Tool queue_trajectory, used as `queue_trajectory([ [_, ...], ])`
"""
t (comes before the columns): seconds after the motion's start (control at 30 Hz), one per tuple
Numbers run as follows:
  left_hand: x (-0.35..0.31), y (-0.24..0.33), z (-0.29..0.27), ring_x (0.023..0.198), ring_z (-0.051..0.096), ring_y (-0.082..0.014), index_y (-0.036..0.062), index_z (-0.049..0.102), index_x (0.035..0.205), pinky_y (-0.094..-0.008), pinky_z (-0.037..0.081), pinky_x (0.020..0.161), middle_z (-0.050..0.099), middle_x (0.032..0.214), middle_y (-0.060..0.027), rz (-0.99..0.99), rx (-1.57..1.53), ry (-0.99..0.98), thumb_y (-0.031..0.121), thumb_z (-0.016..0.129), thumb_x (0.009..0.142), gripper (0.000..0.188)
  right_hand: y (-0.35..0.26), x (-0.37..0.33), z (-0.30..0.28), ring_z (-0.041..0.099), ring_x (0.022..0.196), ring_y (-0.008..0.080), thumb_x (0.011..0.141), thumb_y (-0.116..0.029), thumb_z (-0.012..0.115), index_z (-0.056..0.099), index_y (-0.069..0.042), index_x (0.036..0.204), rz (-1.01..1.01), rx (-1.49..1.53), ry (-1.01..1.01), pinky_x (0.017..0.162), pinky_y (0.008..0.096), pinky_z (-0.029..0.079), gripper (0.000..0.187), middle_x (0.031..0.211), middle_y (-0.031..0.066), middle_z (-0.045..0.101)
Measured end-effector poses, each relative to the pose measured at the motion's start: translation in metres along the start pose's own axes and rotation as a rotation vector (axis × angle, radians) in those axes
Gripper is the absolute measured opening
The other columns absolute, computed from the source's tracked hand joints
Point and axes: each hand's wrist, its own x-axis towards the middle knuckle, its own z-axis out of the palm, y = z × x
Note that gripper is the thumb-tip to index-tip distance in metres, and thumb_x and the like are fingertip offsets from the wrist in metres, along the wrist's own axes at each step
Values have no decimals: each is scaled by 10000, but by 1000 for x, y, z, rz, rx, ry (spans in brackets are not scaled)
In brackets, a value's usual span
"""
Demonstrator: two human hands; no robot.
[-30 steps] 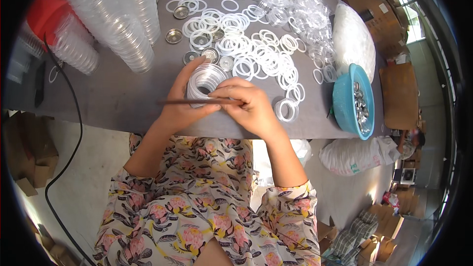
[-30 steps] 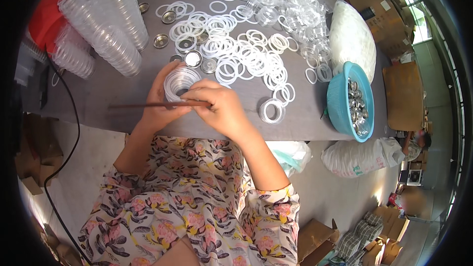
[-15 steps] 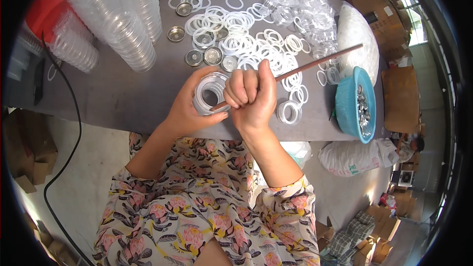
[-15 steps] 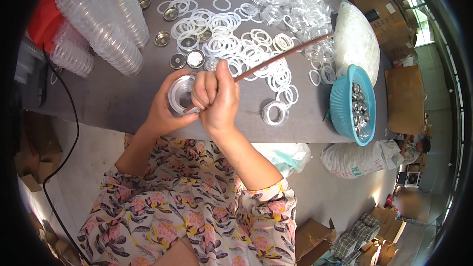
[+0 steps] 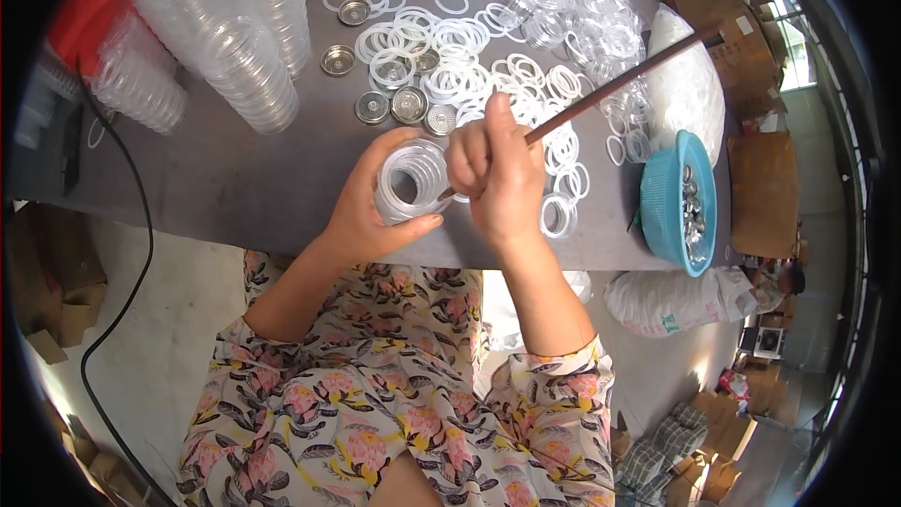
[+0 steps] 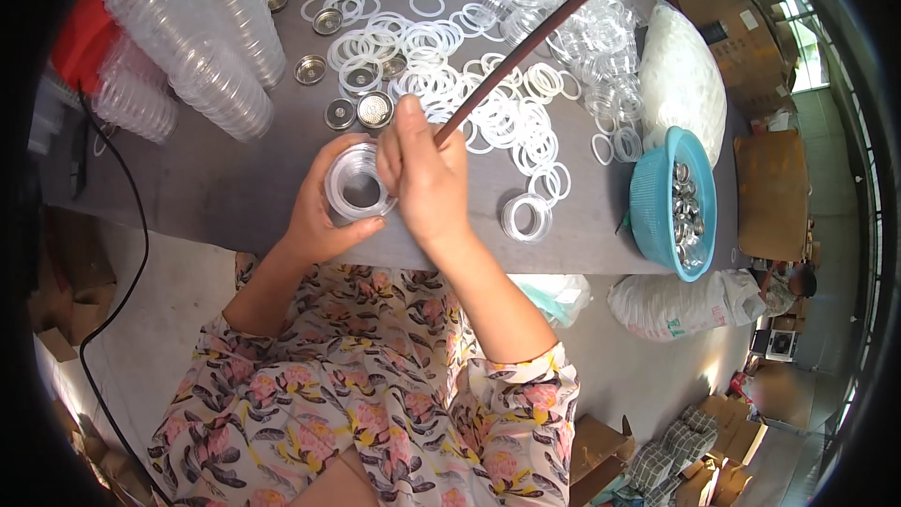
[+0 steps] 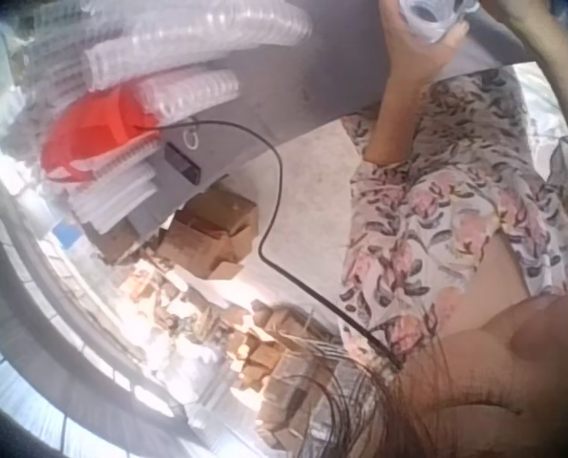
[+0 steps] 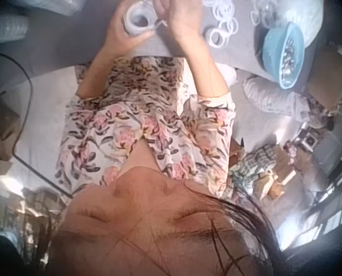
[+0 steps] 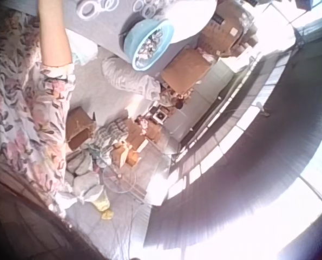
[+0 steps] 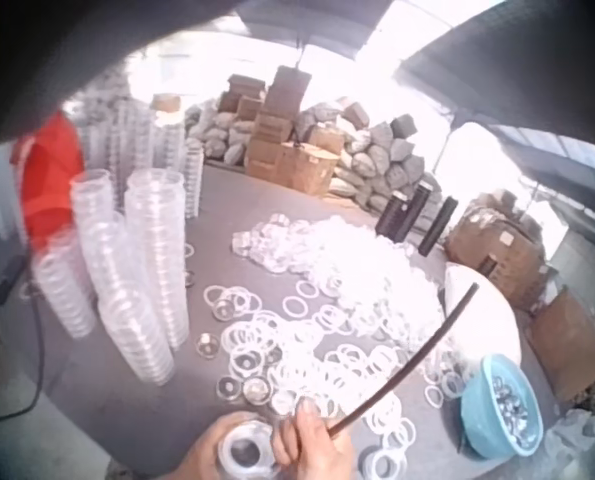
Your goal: The person uses a wooden stick to thread white plastic rings onto a clear plastic cylinder. They repeatedly pick up rings from a pile on the table and slide them onto the cylinder, occasionally adjusting the stack. The person also handles metal lids and stacks the finished cylinders on the table.
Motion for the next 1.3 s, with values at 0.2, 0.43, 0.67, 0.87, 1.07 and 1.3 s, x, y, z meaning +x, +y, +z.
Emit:
queue_trajectory([
  [0.2,-2,-2,-1,1150,417,-182,-8,285,1297,-333,340,963,424,1221,-123,17,47,1,70,682,629,781,30,5,31,258,368,75,945,-316,407,294,-126,495,-103,176,33,345,236,181,500,422,-23,293],
  [0.43,4,5,1,1110,459,-184,8,321,1284,-325,369,938,463,1183,-111,-13,63,9,64,696,630,756,12,12,-3,314,393,73,941,-344,412,341,-121,480,-304,-66,201,375,240,217,517,434,-12,350],
  [0.67,4,3,5,1072,483,-175,21,324,1281,-321,391,916,470,1158,-102,28,45,-13,48,685,641,735,33,-75,-147,514,495,167,833,-143,587,652,-49,772,-316,-1249,531,468,291,405,130,689,57,564],
  [0.87,2,1,4,1066,484,-170,25,319,1282,-315,394,909,460,1166,-97,45,67,3,40,689,651,732,52,-108,-156,622,634,214,752,-114,667,666,-74,880,-288,-1525,470,550,303,488,135,861,68,617],
  [1.07,3,2,2,1091,470,-168,30,309,1290,-314,385,923,457,1175,-98,-2,10,-15,23,714,641,765,12,-75,-86,619,697,203,713,-16,663,669,-89,903,-575,-1112,166,590,272,494,204,891,45,624],
  [1.3,8,13,-8,1193,406,-208,26,277,1333,-340,344,982,419,1272,-122,70,1,-101,90,796,580,917,-2,-42,-46,611,671,154,710,43,639,671,-77,921,-496,-1069,-443,587,254,505,245,882,55,630],
])
